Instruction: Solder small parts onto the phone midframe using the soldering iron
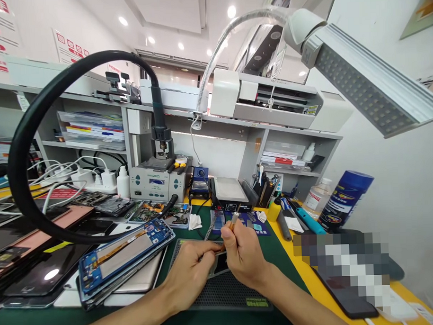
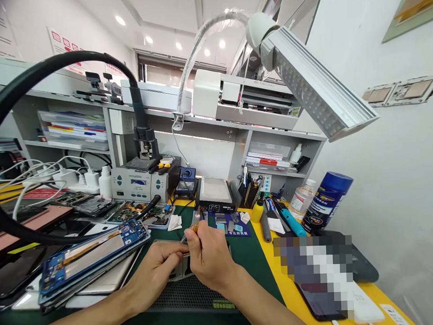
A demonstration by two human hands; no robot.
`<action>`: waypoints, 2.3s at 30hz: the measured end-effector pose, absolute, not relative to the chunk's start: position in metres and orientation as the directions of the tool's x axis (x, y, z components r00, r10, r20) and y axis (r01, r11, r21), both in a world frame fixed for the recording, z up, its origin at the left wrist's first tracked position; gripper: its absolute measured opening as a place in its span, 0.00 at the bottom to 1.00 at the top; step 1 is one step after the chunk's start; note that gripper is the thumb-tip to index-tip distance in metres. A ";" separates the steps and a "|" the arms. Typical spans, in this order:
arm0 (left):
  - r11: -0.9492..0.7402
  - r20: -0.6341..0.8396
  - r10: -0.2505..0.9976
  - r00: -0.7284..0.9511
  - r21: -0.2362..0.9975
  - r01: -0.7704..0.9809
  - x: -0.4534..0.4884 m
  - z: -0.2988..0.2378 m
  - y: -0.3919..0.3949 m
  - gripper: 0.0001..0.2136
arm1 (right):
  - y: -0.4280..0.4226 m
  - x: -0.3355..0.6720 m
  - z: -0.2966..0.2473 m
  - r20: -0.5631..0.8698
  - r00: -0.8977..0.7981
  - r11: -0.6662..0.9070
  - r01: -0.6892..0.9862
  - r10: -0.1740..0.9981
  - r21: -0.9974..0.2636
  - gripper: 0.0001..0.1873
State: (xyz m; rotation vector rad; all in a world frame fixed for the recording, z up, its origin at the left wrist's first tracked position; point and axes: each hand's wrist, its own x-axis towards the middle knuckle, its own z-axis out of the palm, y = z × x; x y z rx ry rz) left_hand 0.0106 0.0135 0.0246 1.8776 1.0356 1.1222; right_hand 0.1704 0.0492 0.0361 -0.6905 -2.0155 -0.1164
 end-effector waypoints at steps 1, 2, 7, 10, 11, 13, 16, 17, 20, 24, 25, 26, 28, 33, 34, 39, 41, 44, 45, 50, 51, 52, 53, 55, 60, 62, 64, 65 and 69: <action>-0.433 0.350 0.886 0.304 0.859 0.274 0.011 0.024 0.014 0.20 | 0.049 0.170 0.036 0.825 -0.380 0.839 0.510 0.419 -0.191 0.21; -0.436 0.352 0.885 0.306 0.857 0.274 0.011 0.024 0.014 0.20 | 0.049 0.170 0.035 0.823 -0.387 0.843 0.504 0.416 -0.189 0.21; -0.440 0.356 0.883 0.307 0.855 0.276 0.011 0.024 0.012 0.21 | 0.048 0.168 0.035 0.823 -0.379 0.852 0.476 0.423 -0.218 0.21; -0.421 0.338 0.891 0.302 0.865 0.274 0.010 0.025 0.013 0.21 | 0.047 0.169 0.039 0.826 -0.306 0.827 0.478 0.473 -0.297 0.21; -0.411 0.329 0.895 0.301 0.871 0.270 0.010 0.025 0.013 0.21 | 0.047 0.170 0.041 0.825 -0.265 0.811 0.480 0.499 -0.335 0.20; -0.392 0.313 0.902 0.296 0.883 0.260 0.009 0.024 0.014 0.21 | 0.049 0.174 0.044 0.815 -0.172 0.770 0.480 0.553 -0.421 0.20; -0.364 0.290 0.912 0.291 0.898 0.248 0.010 0.024 0.014 0.20 | 0.053 0.179 0.047 0.784 -0.059 0.712 0.464 0.618 -0.527 0.19; -0.355 0.283 0.916 0.286 0.902 0.245 0.010 0.024 0.014 0.20 | 0.055 0.181 0.047 0.771 -0.038 0.697 0.458 0.635 -0.552 0.20; -0.324 0.258 0.927 0.273 0.917 0.233 0.010 0.023 0.014 0.20 | 0.058 0.181 0.047 0.731 -0.008 0.659 0.439 0.682 -0.610 0.20; -0.271 0.217 0.942 0.256 0.942 0.200 0.011 0.020 0.016 0.19 | 0.059 0.178 0.049 0.677 0.004 0.616 0.410 0.736 -0.672 0.21; -0.255 0.205 0.946 0.249 0.949 0.188 0.011 0.019 0.017 0.19 | 0.059 0.177 0.050 0.667 0.002 0.609 0.405 0.745 -0.682 0.21; -0.238 0.192 0.951 0.243 0.955 0.175 0.012 0.018 0.018 0.19 | 0.059 0.177 0.050 0.658 -0.003 0.604 0.400 0.753 -0.690 0.21; -0.209 0.172 0.958 0.230 0.966 0.151 0.013 0.016 0.019 0.19 | 0.058 0.176 0.051 0.645 -0.013 0.596 0.396 0.764 -0.698 0.21; -0.181 0.154 0.965 0.214 0.977 0.115 0.013 0.015 0.017 0.18 | 0.058 0.176 0.051 0.625 -0.020 0.580 0.398 0.780 -0.711 0.21; -0.178 0.151 0.965 0.215 0.978 0.111 0.013 0.015 0.017 0.18 | 0.058 0.176 0.051 0.621 -0.019 0.576 0.398 0.784 -0.714 0.21; -0.174 0.150 0.965 0.216 0.980 0.099 0.014 0.016 0.017 0.18 | 0.059 0.176 0.051 0.605 -0.023 0.561 0.406 0.796 -0.722 0.21; -0.174 0.151 0.966 0.212 0.980 0.095 0.014 0.016 0.018 0.17 | 0.059 0.177 0.051 0.602 -0.026 0.558 0.409 0.798 -0.722 0.21; -0.172 0.150 0.966 0.211 0.981 0.088 0.015 0.014 0.019 0.17 | 0.059 0.177 0.050 0.600 -0.034 0.557 0.418 0.799 -0.718 0.21; -0.172 0.150 0.965 0.215 0.982 0.084 0.015 0.013 0.019 0.17 | 0.059 0.177 0.050 0.600 -0.035 0.556 0.421 0.800 -0.717 0.21; -0.171 0.151 0.964 0.221 0.983 0.073 0.013 0.014 0.017 0.17 | 0.060 0.178 0.049 0.588 -0.043 0.546 0.431 0.808 -0.719 0.20; -0.168 0.149 0.964 0.219 0.983 0.074 0.013 0.014 0.017 0.17 | 0.059 0.178 0.049 0.583 -0.046 0.543 0.430 0.811 -0.721 0.20; -0.166 0.147 0.965 0.218 0.983 0.073 0.013 0.016 0.016 0.17 | 0.059 0.178 0.049 0.577 -0.050 0.539 0.430 0.815 -0.724 0.20; -0.164 0.145 0.965 0.220 0.984 0.072 0.013 0.017 0.016 0.17 | 0.058 0.178 0.049 0.572 -0.053 0.536 0.430 0.819 -0.727 0.20; -0.164 0.145 0.963 0.226 0.984 0.067 0.014 0.018 0.015 0.18 | 0.058 0.178 0.049 0.567 -0.055 0.532 0.432 0.822 -0.728 0.20; -0.174 0.153 0.964 0.217 0.981 0.083 0.015 0.018 0.016 0.17 | 0.057 0.177 0.049 0.568 -0.060 0.534 0.435 0.821 -0.725 0.19; -0.170 0.147 0.966 0.213 0.981 0.092 0.014 0.017 0.017 0.18 | 0.058 0.177 0.049 0.565 -0.061 0.532 0.434 0.823 -0.727 0.19; -0.160 0.136 0.968 0.212 0.982 0.101 0.014 0.016 0.017 0.18 | 0.058 0.177 0.050 0.564 -0.062 0.531 0.434 0.824 -0.728 0.19; -0.157 0.133 0.969 0.210 0.982 0.105 0.014 0.016 0.017 0.19 | 0.058 0.177 0.050 0.563 -0.063 0.531 0.435 0.824 -0.728 0.19; -0.168 0.143 0.969 0.199 0.979 0.117 0.015 0.021 0.016 0.18 | 0.058 0.178 0.049 0.561 -0.066 0.530 0.435 0.825 -0.728 0.19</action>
